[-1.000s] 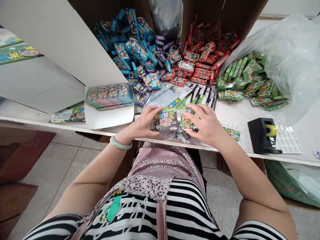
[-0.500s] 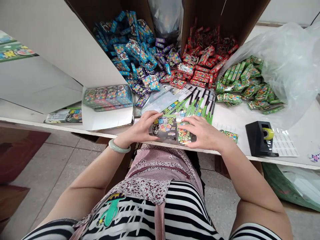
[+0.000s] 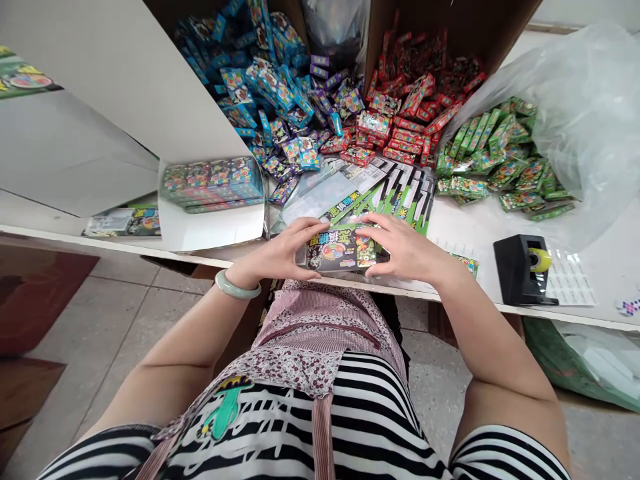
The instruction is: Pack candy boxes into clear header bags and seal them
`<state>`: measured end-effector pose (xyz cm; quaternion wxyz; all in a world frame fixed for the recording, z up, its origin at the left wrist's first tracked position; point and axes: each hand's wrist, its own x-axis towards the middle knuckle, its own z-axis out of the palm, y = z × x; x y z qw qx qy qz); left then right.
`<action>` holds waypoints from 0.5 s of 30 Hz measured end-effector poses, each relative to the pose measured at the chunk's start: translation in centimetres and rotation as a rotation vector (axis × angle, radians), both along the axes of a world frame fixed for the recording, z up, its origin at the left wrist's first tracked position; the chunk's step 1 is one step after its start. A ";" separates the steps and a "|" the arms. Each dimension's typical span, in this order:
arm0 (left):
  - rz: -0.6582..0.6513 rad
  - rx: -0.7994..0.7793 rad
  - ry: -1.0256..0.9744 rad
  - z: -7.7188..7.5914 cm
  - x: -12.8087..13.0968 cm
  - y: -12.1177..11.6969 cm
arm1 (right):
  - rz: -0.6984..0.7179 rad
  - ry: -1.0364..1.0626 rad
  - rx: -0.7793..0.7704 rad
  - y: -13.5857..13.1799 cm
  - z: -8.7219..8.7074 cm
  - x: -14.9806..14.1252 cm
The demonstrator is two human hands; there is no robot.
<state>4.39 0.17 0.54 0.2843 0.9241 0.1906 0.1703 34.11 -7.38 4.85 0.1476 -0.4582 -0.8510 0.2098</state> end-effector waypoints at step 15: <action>0.260 0.106 -0.079 -1.7 -0.2 -0.4 | -0.260 0.226 0.181 -0.6 -3.8 -4.2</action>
